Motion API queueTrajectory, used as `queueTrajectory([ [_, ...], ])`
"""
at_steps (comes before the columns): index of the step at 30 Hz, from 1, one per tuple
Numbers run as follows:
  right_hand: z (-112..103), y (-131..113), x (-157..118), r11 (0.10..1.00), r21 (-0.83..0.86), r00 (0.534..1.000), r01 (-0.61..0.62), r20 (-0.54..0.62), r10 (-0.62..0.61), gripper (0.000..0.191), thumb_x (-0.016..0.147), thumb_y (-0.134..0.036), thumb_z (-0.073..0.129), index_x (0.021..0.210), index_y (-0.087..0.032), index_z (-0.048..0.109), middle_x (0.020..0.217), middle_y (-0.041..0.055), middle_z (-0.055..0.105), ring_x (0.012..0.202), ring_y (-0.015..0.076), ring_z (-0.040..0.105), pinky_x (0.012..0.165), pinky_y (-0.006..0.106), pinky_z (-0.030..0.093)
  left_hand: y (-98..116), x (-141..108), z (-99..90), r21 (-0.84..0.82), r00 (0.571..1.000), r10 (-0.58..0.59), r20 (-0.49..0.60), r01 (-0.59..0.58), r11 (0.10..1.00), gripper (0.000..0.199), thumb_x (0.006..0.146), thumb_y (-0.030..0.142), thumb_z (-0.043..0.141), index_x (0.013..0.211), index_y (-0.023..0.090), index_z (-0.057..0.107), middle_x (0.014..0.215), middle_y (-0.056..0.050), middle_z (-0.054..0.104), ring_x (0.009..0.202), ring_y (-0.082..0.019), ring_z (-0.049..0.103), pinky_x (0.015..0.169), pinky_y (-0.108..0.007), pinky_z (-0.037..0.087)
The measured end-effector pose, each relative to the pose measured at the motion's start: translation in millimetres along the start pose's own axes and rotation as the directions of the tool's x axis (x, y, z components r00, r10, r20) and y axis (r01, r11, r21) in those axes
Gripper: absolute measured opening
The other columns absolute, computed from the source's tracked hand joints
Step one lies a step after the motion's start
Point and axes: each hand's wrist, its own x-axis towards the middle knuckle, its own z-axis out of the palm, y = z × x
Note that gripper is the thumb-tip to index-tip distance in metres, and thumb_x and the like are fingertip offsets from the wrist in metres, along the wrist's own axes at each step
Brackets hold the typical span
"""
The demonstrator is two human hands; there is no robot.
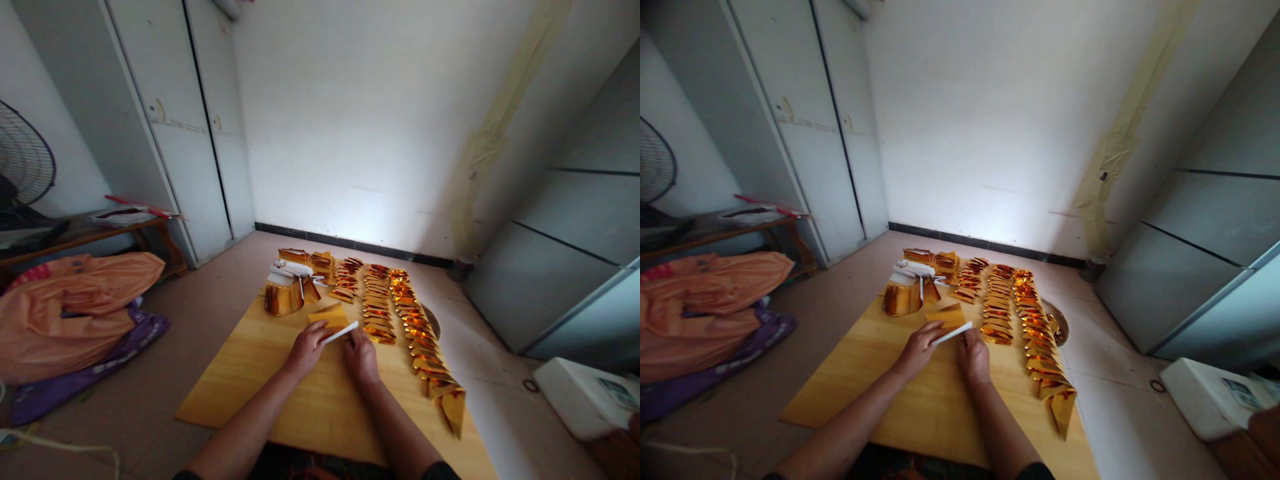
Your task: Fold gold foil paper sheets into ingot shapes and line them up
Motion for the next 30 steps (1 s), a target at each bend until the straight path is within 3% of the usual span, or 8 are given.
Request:
queueTrajectory([
  [3,-2.7,9.6,-1.8,0.959,0.195,0.971,-0.203,-0.083,0.222,0.032,0.071,-0.016,0.045,0.101,-0.016,0.055,0.082,0.0044,0.059,0.063,0.0138,0.053,0.058,0.023,0.044,-9.4,-4.0,6.4,0.026,0.994,-0.036,0.101,0.033,0.999,0.044,0.073,-0.001,0.049,0.102,0.024,0.071,0.126,-0.004,0.060,0.117,-0.017,0.055,0.102,-0.032,0.044],
  [7,-6.5,11.2,-5.8,0.947,0.281,0.986,-0.153,-0.016,0.164,0.056,0.061,-0.012,0.047,0.117,-0.016,0.050,0.092,0.0063,0.060,0.076,0.0165,0.057,0.064,0.025,0.047,-10.2,-6.3,5.3,0.033,0.990,-0.036,0.134,0.032,0.999,0.048,0.071,-0.003,0.048,0.101,0.026,0.071,0.129,-0.003,0.058,0.120,-0.017,0.053,0.104,-0.032,0.042],
  [12,-18.6,2.2,-5.7,0.953,0.302,0.998,-0.031,0.060,0.014,0.011,0.064,-0.016,0.052,0.074,-0.020,0.057,0.083,0.0036,0.062,0.082,0.0178,0.057,0.075,0.027,0.045,-10.2,-9.5,4.2,-0.029,0.999,-0.014,0.043,0.015,0.999,0.039,0.074,0.003,0.049,0.098,0.022,0.072,0.120,-0.005,0.064,0.112,-0.017,0.058,0.100,-0.031,0.045],
  [18,-27.9,-23.4,-12.9,0.848,0.469,0.932,-0.246,0.353,0.075,0.003,0.065,-0.019,0.053,0.066,-0.019,0.050,0.058,-0.0059,0.045,0.057,0.0095,0.039,0.051,0.020,0.029,6.0,-7.0,-14.5,-0.052,0.976,-0.020,-0.217,0.009,0.999,0.028,0.076,0.007,0.044,0.082,0.019,0.068,0.086,-0.003,0.070,0.085,-0.016,0.063,0.080,-0.027,0.051],
  [21,-28.0,-42.8,-13.5,0.738,0.576,0.879,-0.351,0.475,0.047,0.005,0.064,-0.019,0.055,0.067,-0.018,0.052,0.059,-0.0068,0.046,0.056,0.0081,0.037,0.051,0.019,0.029,28.0,1.8,-27.7,0.129,0.959,0.095,-0.267,-0.062,0.990,0.029,0.076,0.007,0.042,0.078,0.020,0.067,0.084,-0.003,0.069,0.086,-0.017,0.061,0.089,-0.033,0.046],
  [25,-25.1,-60.8,-11.4,0.608,0.691,0.870,-0.392,0.494,0.000,0.015,0.065,-0.028,0.063,0.070,-0.017,0.054,0.060,-0.0056,0.052,0.056,0.0084,0.043,0.052,0.020,0.035,55.6,11.4,-31.1,0.295,0.939,0.325,-0.109,-0.282,0.913,0.034,0.078,0.007,0.044,0.087,0.028,0.069,0.094,0.001,0.069,0.102,-0.019,0.056,0.110,-0.047,0.025],
  [27,-21.6,-64.0,-12.1,0.514,0.707,0.839,-0.487,0.541,0.052,0.024,0.069,-0.039,0.064,0.073,-0.017,0.055,0.058,-0.0041,0.055,0.051,0.0089,0.047,0.050,0.021,0.038,61.2,11.5,-26.3,0.333,0.924,0.363,-0.122,-0.307,0.892,0.042,0.079,0.008,0.044,0.108,0.031,0.064,0.113,0.000,0.065,0.117,-0.021,0.049,0.114,-0.051,0.015],
  [30,-15.5,-63.7,-15.2,0.275,0.706,0.758,-0.652,0.614,0.222,0.030,0.073,-0.045,0.062,0.078,-0.017,0.056,0.056,-0.0030,0.057,0.045,0.0084,0.049,0.044,0.019,0.039,53.6,3.5,-15.3,0.306,0.919,0.363,-0.151,-0.306,0.902,0.049,0.080,0.007,0.040,0.122,0.026,0.057,0.130,-0.004,0.055,0.125,-0.021,0.043,0.113,-0.047,0.024],
])
